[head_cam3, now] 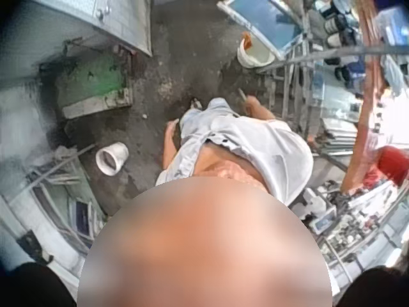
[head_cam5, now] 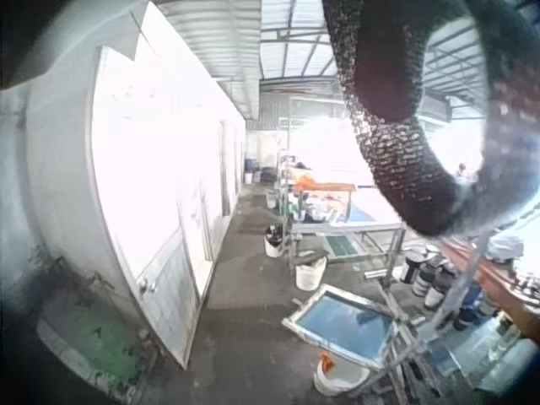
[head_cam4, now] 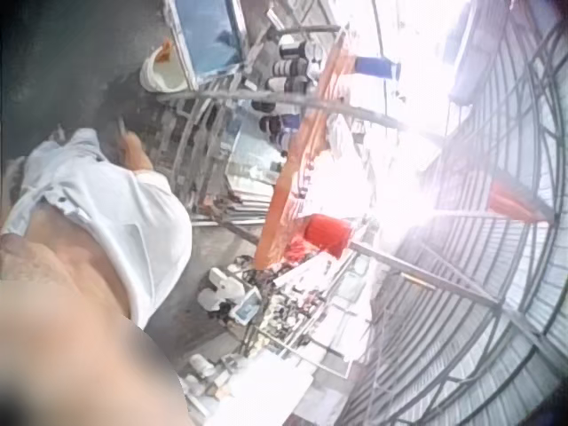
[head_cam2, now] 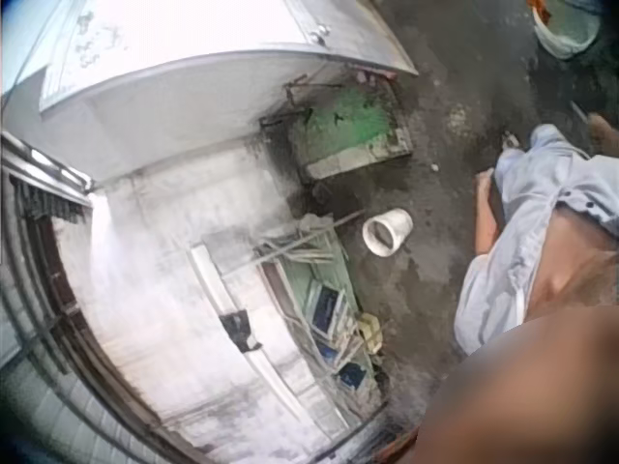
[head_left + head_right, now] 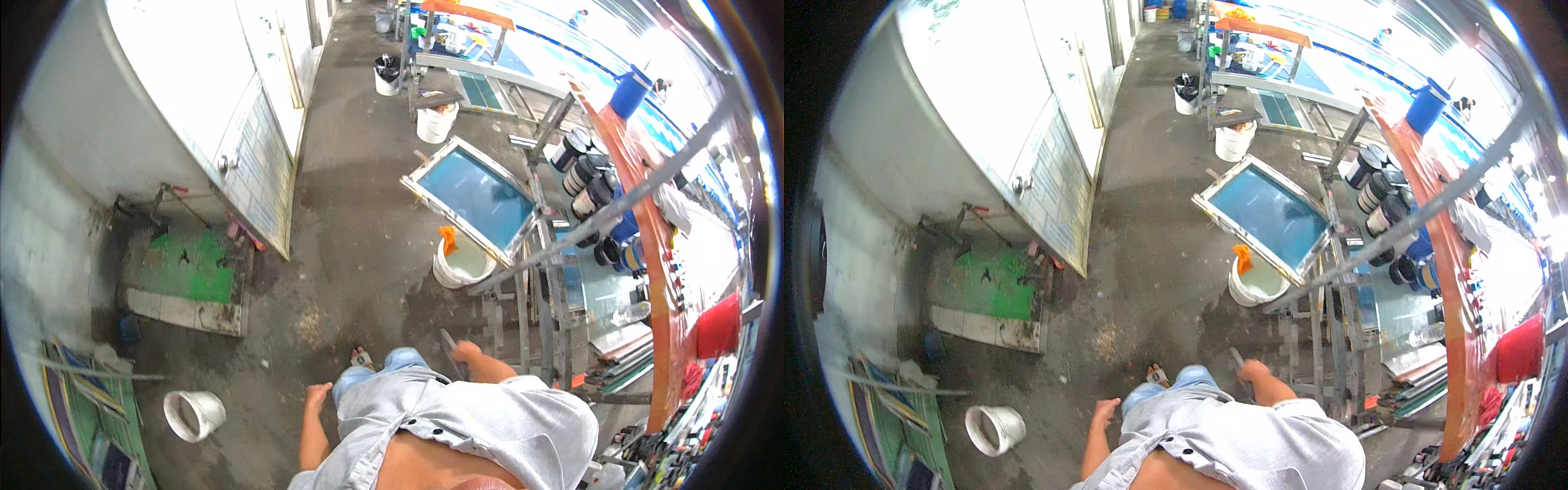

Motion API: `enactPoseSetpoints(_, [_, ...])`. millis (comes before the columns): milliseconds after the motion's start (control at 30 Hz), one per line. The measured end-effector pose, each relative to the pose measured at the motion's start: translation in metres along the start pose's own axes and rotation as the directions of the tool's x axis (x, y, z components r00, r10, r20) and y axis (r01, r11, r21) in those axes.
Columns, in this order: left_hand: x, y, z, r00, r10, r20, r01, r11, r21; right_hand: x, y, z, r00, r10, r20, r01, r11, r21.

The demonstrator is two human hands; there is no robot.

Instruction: The person smooths blue fabric pieces on a conveyor, then walks to a workbench and repeatedly scrapes and smooths rectangular metal sheets using a handheld metal tool. The person flips and repositions the sheets while scraping both sides.

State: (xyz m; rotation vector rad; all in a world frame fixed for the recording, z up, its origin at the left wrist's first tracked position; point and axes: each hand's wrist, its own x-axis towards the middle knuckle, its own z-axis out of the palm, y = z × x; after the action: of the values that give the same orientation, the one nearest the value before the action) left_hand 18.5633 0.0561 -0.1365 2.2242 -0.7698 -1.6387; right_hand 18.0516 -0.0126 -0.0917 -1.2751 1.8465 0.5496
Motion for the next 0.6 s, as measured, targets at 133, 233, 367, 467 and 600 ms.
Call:
enactPoseSetpoints(133, [0.074, 0.133, -0.071, 0.952, 0.301, -0.059, -0.267, 0.908, 0.323, 0.047, 0.1, 0.059, 0.956, 0.162, 0.245, -0.095, 0.96, -0.265])
enactPoseSetpoints(233, [0.139, 0.241, -0.119, 0.979, 0.197, -0.053, -0.192, 0.978, 0.084, 0.059, 0.09, 0.055, 0.851, -0.258, 0.458, 0.397, 0.886, -0.238])
enactPoseSetpoints(367, [0.222, 0.346, -0.114, 0.978, 0.178, -0.111, -0.19, 0.975, -0.114, 0.157, 0.01, 0.013, 0.893, -0.203, 0.402, 0.206, 0.978, 0.037])
enactPoseSetpoints(467, [0.281, 0.373, -0.058, 0.992, -0.076, 0.096, 0.088, 0.988, -0.124, 0.269, 0.0, -0.056, 0.88, -0.398, 0.261, 0.314, 0.897, 0.31])
enactPoseSetpoints(600, [0.328, 0.398, -0.096, 0.996, 0.092, -0.004, -0.083, 0.913, 0.399, 0.287, -0.314, -0.321, 0.995, 0.017, -0.095, 0.007, 0.97, 0.245])
